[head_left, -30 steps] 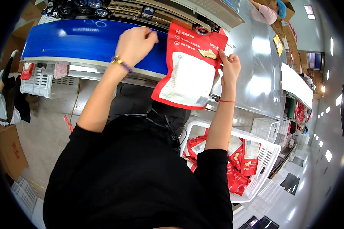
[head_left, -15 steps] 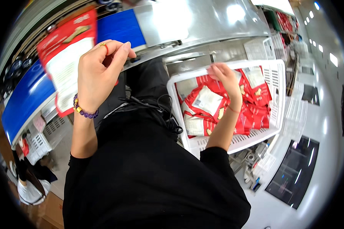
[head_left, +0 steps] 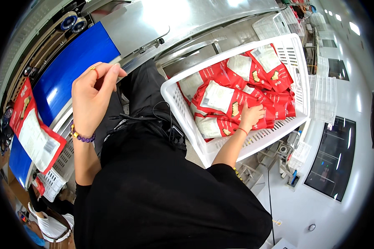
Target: The person picks up red bags from a white basket, places them onto a sealing machine's conveyor belt, and then puts the bags back into a basket.
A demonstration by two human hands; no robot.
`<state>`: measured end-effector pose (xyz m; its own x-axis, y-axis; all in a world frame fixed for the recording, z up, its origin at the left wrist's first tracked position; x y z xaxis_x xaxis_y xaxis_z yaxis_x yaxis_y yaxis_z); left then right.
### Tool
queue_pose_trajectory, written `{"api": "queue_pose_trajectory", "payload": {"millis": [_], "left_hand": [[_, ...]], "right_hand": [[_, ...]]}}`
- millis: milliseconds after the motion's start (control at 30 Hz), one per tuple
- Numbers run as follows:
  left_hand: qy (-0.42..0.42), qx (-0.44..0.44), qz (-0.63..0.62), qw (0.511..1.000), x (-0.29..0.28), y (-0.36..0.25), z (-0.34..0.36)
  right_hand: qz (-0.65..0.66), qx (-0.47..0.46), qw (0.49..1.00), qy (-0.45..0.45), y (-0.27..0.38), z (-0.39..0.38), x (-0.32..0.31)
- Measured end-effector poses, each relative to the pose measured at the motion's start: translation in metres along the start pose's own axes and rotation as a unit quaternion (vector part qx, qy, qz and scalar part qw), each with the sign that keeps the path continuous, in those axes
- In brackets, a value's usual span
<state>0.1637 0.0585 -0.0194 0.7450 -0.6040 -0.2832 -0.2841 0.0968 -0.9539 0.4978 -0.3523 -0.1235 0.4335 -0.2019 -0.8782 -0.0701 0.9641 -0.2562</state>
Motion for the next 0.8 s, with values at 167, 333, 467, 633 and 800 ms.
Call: {"api": "queue_pose_trajectory", "payload": {"millis": [167, 333, 467, 633, 800], "left_hand": [[0.021, 0.020, -0.049, 0.998, 0.009, 0.002, 0.002], [0.091, 0.117, 0.022, 0.989, 0.017, -0.018, -0.004], [0.166, 0.270, 0.025, 0.948, 0.044, -0.030, -0.023], [-0.002, 0.313, -0.020, 0.949, 0.042, -0.031, -0.032], [-0.054, 0.130, -0.214, 0.967, -0.004, -0.015, -0.020]], "right_hand": [[0.469, -0.013, 0.865, 0.179, -0.030, 0.023, 0.012], [0.753, 0.042, 0.614, 0.232, 0.074, 0.013, -0.134], [0.838, 0.018, 0.520, 0.163, 0.144, -0.023, -0.237], [0.882, -0.169, 0.423, 0.120, 0.198, -0.052, -0.278], [0.735, -0.353, 0.566, -0.121, 0.220, -0.029, -0.288]]}}
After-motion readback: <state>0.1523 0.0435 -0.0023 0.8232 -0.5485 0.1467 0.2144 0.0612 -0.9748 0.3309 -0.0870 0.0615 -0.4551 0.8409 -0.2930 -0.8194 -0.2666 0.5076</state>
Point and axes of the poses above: each hand's wrist, its own z-axis towards the middle knuckle, its own x-axis out of the palm, y = z × x, the point moved 3 cm from there along z, towards the middle knuckle, and after that the axes turned 11 degrees about -x, right-handed, at the moved point
